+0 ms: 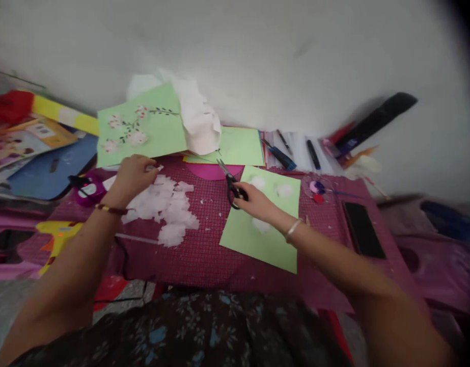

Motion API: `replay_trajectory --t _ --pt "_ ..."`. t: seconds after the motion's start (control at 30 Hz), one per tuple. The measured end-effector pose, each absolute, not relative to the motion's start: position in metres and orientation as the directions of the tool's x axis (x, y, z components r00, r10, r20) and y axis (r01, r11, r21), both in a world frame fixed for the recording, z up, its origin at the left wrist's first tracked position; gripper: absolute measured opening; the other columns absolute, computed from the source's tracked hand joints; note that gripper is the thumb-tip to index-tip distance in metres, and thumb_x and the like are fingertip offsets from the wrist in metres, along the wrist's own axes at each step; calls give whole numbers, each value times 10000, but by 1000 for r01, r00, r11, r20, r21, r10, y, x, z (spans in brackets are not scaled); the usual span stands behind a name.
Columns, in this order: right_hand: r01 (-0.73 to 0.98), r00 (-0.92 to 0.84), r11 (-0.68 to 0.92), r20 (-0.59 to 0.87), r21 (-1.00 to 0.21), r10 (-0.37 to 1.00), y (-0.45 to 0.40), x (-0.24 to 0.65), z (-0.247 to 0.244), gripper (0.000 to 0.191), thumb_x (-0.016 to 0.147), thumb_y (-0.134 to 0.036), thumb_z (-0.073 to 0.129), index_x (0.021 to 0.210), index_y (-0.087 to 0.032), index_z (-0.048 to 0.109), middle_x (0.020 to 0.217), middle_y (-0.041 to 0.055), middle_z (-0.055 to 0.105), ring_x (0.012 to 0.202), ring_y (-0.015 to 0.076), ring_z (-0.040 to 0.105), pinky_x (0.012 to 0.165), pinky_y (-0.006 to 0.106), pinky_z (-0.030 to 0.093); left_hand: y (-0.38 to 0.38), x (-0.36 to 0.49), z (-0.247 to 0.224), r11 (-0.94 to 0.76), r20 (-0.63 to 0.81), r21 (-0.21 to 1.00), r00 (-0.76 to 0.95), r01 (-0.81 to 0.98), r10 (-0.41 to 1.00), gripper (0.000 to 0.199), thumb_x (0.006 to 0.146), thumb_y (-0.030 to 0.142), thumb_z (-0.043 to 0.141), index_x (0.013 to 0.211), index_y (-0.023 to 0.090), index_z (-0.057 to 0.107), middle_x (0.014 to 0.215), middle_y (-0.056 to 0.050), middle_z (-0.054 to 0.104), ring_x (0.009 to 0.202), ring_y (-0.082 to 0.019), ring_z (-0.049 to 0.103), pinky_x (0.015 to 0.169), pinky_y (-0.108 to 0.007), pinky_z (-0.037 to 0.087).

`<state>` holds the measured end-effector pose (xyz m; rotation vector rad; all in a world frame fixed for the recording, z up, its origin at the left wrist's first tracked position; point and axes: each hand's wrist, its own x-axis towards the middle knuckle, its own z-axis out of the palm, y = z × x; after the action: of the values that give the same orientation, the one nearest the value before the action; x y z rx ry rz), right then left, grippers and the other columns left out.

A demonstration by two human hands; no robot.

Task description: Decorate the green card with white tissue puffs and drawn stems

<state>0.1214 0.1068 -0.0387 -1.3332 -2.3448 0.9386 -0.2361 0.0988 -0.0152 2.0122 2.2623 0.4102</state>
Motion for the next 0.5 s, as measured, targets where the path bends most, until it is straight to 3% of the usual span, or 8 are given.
replay_trajectory --t 0.07,0.13,0.2,0.3,0.37,0.5 --pt "667 -494 342 -49 -662 868 115 97 -43 552 867 -281 552 1383 -101 479 1203 151 650 1050 232 612 890 343 486 90 -219 -8 -6 170 154 -20 988 985 401 860 352 484 1070 94 708 1183 -164 679 1114 -282 574 1048 -398 387" --pt "695 -544 409 -60 -592 837 120 75 -44 550 902 -301 525 1392 -63 452 1183 188 666 1028 251 638 859 353 497 82 -199 -7 -125 194 151 95 981 976 438 885 390 472 1128 98 691 1234 -166 662 1163 -286 565 1066 -407 378" --pt "724 -613 523 -71 -450 787 121 60 -41 424 927 -274 478 1285 -53 532 1099 220 692 933 276 672 776 372 507 75 -178 -9 -239 205 147 207 960 957 440 900 419 469 1114 108 694 1241 -167 664 1174 -302 572 1060 -427 386" --pt "732 -613 548 -42 -404 789 110 55 -28 264 924 -182 460 1112 -75 611 980 204 722 845 270 685 725 371 502 69 -153 -14 -366 202 82 344 927 917 392 910 410 440 1065 165 704 1186 -152 695 1121 -340 602 1005 -497 422" --pt "627 -730 697 50 -349 682 93 66 -16 243 938 -157 435 1075 -96 625 1006 188 728 851 253 686 728 367 501 64 -137 -14 -434 222 39 415 900 882 356 915 382 417 1030 206 704 1161 -140 705 1089 -352 614 980 -531 437" --pt "482 -823 758 69 -438 564 41 127 4 299 971 -281 483 1208 -148 608 1052 134 740 879 231 694 749 350 517 42 -103 -16 -591 210 98 564 801 799 300 929 339 409 958 256 696 1108 -102 725 1028 -319 648 984 -533 452"
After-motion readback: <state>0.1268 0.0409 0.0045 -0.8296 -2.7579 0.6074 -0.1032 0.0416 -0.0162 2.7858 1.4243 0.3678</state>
